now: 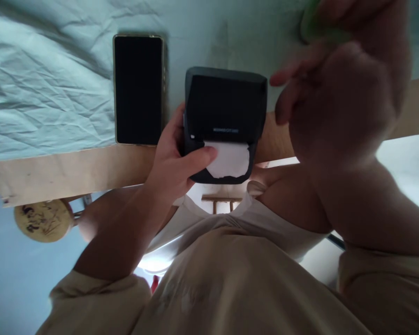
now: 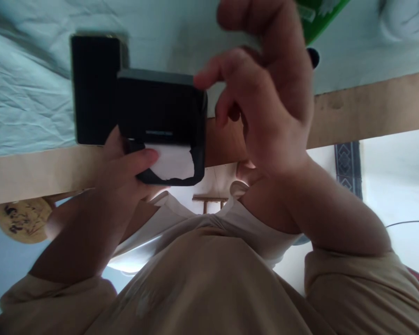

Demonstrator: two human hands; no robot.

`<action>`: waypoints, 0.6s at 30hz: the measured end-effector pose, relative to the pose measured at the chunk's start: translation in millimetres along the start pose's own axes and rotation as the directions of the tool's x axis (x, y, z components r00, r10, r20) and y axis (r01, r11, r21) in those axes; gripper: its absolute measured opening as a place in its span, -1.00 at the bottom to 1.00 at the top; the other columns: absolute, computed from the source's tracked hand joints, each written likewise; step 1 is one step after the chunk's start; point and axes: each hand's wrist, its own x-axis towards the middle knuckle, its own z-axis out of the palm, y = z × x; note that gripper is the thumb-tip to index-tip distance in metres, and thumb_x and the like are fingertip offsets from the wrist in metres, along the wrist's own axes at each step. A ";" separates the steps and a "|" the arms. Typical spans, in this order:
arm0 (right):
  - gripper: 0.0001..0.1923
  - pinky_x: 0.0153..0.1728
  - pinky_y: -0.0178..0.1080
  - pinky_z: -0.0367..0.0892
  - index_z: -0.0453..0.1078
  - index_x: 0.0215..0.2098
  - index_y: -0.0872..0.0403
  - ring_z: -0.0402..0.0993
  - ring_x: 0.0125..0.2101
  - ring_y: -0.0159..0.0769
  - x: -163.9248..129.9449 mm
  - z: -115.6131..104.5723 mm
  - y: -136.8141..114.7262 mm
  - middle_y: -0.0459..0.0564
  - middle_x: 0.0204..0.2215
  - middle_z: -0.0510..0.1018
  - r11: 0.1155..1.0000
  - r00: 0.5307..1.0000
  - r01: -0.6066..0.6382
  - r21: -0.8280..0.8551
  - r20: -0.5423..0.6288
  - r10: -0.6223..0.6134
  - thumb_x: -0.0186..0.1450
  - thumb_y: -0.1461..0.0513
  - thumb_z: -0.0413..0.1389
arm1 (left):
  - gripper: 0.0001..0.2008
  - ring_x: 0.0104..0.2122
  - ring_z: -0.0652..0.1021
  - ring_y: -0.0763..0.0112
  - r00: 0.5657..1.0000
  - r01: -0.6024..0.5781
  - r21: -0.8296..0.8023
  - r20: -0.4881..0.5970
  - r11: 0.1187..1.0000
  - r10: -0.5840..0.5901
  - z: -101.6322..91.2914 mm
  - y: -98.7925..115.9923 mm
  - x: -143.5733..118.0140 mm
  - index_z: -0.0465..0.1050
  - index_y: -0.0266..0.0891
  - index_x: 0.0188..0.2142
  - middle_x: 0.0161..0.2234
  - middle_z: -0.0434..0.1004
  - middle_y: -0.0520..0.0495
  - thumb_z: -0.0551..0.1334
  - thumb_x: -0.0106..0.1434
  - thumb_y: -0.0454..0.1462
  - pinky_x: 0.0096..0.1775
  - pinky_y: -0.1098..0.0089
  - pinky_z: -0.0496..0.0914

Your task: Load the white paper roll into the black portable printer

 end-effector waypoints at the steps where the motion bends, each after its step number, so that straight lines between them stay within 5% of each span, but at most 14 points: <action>1: -0.75 -0.39 -0.34 0.39 0.34 -0.01 0.04 0.59 -0.14 -0.43 -0.1 0.4 0.4 -0.08 0.03 0.52 1.000 1.000 -0.007 0.005 0.026 0.007 0.38 0.16 0.02 | -0.46 -0.45 0.55 0.58 1.000 0.006 -0.003 0.016 1.000 -0.006 -0.8 -0.6 0.6 0.52 -0.17 0.02 -0.35 0.58 0.15 0.47 0.01 -0.41 -0.39 0.53 0.46; 4: -0.65 -0.06 -0.28 0.49 0.35 0.10 0.03 0.51 0.03 -0.36 -3.3 1.9 1.2 -0.05 0.03 0.54 0.992 0.975 -0.121 0.037 0.192 0.112 0.39 0.10 0.11 | -0.43 -0.35 0.65 0.38 0.996 -0.049 -0.022 0.080 0.999 0.050 -3.6 -3.1 3.8 0.53 -0.15 0.04 -0.29 0.62 0.06 0.53 0.03 -0.13 -0.37 0.41 0.54; 8: -0.38 -0.15 -0.28 0.46 0.18 0.25 0.02 0.45 -0.12 -0.39 -8.2 4.2 3.0 -0.05 -0.02 0.47 0.983 0.904 -0.145 0.113 0.418 0.086 0.36 -0.07 0.18 | -0.48 0.04 0.70 0.08 0.984 -0.113 -0.020 0.138 0.993 0.115 -5.0 -7.0 5.9 0.52 -0.16 0.07 -0.15 0.67 -0.11 0.39 0.24 0.06 -0.08 0.24 0.65; 10: -0.33 -0.21 -0.30 0.42 0.14 0.25 0.00 0.43 -0.11 -0.38 -8.3 4.4 4.9 -0.04 0.01 0.44 0.989 0.897 -0.109 0.102 0.439 0.054 0.32 -0.08 0.23 | -0.50 0.04 0.70 0.10 0.986 -0.103 0.003 0.131 0.995 0.101 -5.0 -7.5 4.2 0.54 -0.19 0.05 -0.16 0.66 -0.10 0.39 0.27 0.06 -0.09 0.27 0.66; 15: -0.32 -0.14 -0.25 0.47 0.16 0.26 0.00 0.48 0.03 -0.30 -6.0 2.4 10.1 0.03 0.21 0.41 1.000 0.896 0.015 -0.019 0.443 -0.005 0.34 -0.09 0.23 | -0.71 -0.33 0.69 0.46 0.994 -0.107 0.018 0.030 0.994 0.106 -4.4 -3.5 -1.6 0.61 -0.22 -0.07 -0.31 0.63 0.07 0.45 0.28 -0.15 -0.36 0.51 0.57; 18: -0.29 -0.02 -0.22 0.47 0.16 0.28 0.04 0.48 0.07 -0.29 -5.5 2.5 13.3 0.05 0.22 0.42 0.997 0.906 0.052 -0.050 0.422 -0.026 0.34 -0.12 0.22 | -0.67 -0.17 0.73 0.31 0.997 -0.067 0.025 -0.024 0.997 0.068 1.0 -1.3 -1.5 0.60 -0.22 -0.09 -0.27 0.66 0.03 0.47 0.23 -0.10 -0.22 0.41 0.65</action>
